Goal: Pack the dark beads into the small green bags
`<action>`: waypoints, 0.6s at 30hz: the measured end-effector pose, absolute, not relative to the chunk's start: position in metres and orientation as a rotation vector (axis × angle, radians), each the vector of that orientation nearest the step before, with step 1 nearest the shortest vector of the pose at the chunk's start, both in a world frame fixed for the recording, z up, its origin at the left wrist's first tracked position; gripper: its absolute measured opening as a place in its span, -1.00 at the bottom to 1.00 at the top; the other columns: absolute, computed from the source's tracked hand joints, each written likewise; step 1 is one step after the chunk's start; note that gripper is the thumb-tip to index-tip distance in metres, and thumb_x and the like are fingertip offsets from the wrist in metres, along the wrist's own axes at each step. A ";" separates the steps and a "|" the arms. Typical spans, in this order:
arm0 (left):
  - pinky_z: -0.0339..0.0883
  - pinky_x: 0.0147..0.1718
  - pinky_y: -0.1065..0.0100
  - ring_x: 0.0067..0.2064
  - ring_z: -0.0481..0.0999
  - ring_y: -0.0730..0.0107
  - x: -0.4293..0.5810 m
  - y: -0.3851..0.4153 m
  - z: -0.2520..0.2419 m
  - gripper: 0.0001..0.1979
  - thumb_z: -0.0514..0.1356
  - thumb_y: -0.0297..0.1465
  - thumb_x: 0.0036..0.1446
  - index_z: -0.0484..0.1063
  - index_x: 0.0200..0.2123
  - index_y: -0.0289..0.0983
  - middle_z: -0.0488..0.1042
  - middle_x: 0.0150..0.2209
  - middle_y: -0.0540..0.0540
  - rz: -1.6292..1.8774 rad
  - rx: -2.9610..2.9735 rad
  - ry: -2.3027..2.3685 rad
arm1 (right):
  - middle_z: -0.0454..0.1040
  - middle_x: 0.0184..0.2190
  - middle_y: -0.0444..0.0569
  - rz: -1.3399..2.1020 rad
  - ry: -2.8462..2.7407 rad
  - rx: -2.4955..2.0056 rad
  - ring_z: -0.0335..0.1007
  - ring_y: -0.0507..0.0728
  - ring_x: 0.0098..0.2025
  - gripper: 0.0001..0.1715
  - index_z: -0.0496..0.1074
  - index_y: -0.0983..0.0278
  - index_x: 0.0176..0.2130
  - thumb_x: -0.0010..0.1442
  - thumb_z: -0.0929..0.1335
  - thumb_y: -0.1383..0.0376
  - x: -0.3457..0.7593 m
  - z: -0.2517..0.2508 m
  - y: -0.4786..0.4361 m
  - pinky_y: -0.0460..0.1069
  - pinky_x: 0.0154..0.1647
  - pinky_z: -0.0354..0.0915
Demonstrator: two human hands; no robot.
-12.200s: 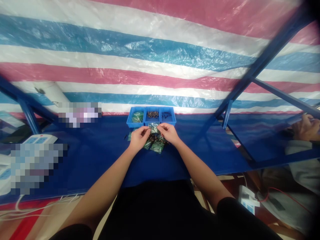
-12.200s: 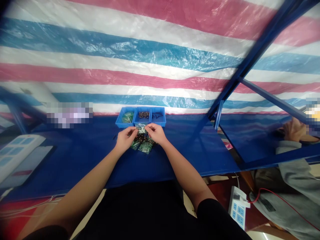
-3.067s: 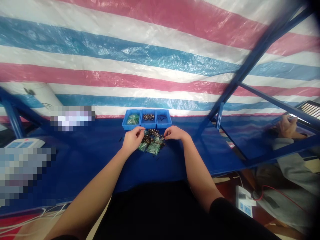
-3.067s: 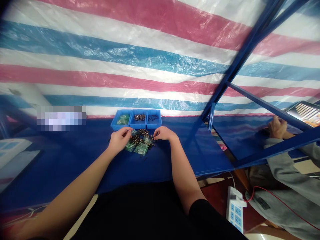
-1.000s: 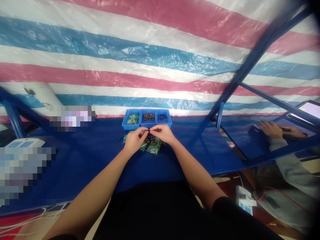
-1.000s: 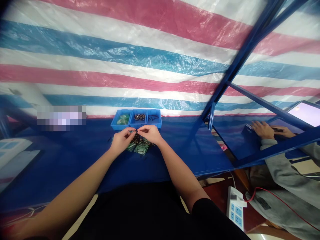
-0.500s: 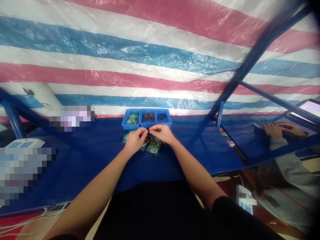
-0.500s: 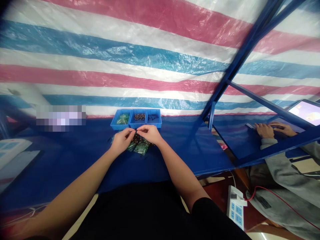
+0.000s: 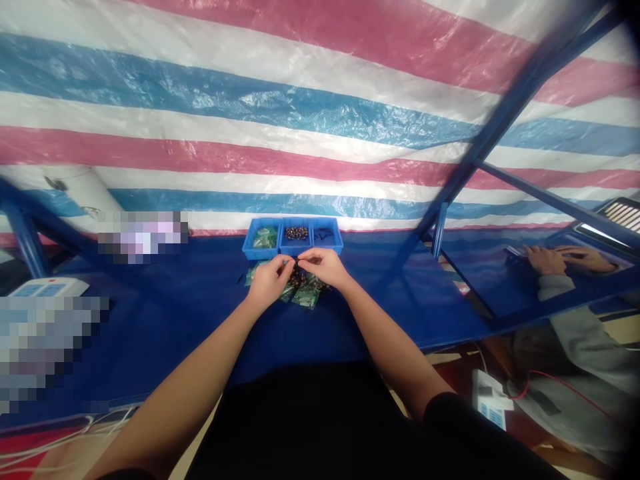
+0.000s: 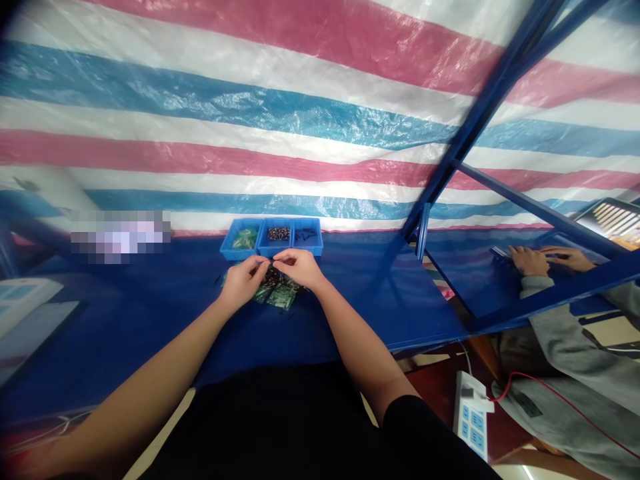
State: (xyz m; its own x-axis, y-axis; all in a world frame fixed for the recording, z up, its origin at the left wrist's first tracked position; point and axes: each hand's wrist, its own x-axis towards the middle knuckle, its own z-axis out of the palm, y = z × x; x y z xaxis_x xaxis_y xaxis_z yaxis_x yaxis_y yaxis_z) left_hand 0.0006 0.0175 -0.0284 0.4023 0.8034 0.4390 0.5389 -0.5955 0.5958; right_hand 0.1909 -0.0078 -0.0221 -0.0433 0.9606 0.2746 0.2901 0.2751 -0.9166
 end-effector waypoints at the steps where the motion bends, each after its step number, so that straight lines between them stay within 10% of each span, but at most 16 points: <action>1: 0.24 -0.45 0.45 -0.52 0.43 0.45 0.001 0.017 -0.028 -0.67 0.03 -0.13 0.25 0.45 -0.19 -0.21 0.46 -0.53 0.03 1.008 2.304 1.159 | 0.57 -0.30 -0.01 0.839 -1.545 -1.200 0.48 0.07 -0.32 -0.67 0.54 0.28 -0.21 0.05 0.42 0.15 0.191 -0.022 -0.008 -0.03 -0.25 0.39; 18: 0.23 -0.47 0.45 -0.52 0.44 0.44 0.000 0.019 -0.031 -0.68 0.03 -0.13 0.25 0.43 -0.16 -0.21 0.45 -0.54 0.04 1.012 2.302 1.143 | 0.57 -0.33 -0.01 0.827 -1.546 -1.208 0.48 0.07 -0.32 -0.69 0.55 0.27 -0.22 0.05 0.41 0.15 0.190 -0.022 -0.009 -0.03 -0.25 0.39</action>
State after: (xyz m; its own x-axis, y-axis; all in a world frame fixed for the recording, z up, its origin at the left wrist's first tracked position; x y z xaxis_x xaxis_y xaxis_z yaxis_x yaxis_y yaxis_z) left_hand 0.0004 0.0186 -0.0308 0.4109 0.8008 0.4358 0.5294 -0.5988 0.6010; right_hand 0.1902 -0.0095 -0.0225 -0.0373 0.9595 0.2792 0.3008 0.2772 -0.9125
